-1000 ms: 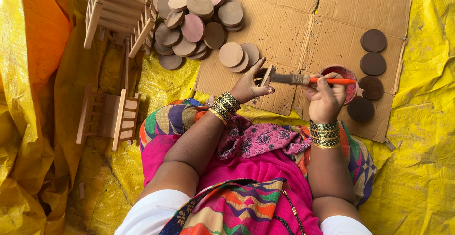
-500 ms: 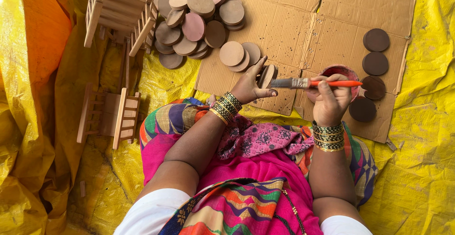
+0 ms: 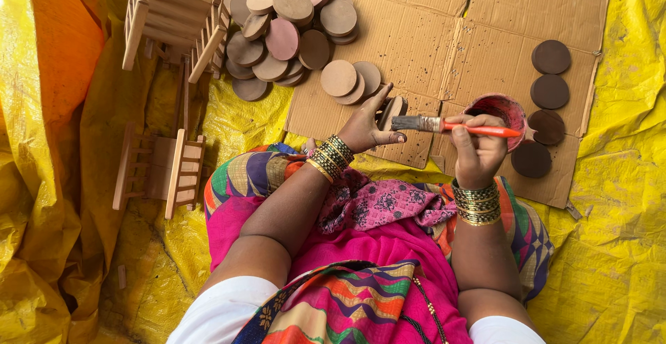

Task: The person sits on a tarp-covered floor and paints round wooden discs with a dark coating using a paintbrush. They dip the brush into a container of dark liquid, brush the coating onto one disc face, then set the finished disc aside and pick up the next unpainted disc from a pile.

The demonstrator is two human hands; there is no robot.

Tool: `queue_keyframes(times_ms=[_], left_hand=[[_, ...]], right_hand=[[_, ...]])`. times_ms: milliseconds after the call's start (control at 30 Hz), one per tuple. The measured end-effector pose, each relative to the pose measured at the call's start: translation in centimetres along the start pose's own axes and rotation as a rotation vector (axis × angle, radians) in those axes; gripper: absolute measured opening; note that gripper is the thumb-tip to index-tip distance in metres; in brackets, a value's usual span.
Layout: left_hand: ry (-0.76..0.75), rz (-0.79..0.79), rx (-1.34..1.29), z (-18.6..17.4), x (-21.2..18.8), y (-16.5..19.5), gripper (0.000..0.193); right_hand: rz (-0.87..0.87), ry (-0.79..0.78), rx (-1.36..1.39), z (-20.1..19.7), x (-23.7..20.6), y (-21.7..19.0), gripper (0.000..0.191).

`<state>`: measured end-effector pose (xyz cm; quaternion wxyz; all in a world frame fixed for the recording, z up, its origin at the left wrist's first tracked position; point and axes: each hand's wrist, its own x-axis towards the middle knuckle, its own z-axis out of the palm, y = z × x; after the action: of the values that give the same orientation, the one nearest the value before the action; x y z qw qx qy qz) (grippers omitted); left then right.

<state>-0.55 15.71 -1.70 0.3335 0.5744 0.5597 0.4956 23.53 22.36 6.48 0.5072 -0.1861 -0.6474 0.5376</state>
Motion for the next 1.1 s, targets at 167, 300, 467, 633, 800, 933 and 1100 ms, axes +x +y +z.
queue_keyframes(times_ms=[167,300,467,633,800,933,1100], left_hand=[[-0.02,-0.038,-0.058,0.0,-0.2,0.2,0.136],[-0.025,-0.032,-0.074,-0.2,0.0,0.2,0.136],[-0.048,-0.025,-0.173,0.1,-0.2,0.3,0.136],[-0.07,0.023,-0.121,-0.1,-0.3,1.1,0.137],[-0.082,0.032,-0.12,-0.1,-0.6,2.0,0.136],[-0.079,0.057,-0.135,0.0,-0.8,2.3,0.135],[-0.127,0.049,-0.188,0.2,-1.1,2.6,0.135]], right_hand=[[-0.117,0.106,0.031,0.3,1.0,0.1,0.02],[-0.007,-0.001,0.139,-0.1,0.2,-0.6,0.018],[-0.051,-0.01,-0.021,-0.3,0.2,0.2,0.021],[-0.051,0.111,0.063,-0.8,1.8,1.1,0.019],[-0.026,0.129,0.246,-1.5,1.2,0.4,0.019],[0.084,0.101,0.346,-2.2,1.5,0.7,0.016],[0.157,0.214,0.329,-1.8,3.1,2.1,0.011]])
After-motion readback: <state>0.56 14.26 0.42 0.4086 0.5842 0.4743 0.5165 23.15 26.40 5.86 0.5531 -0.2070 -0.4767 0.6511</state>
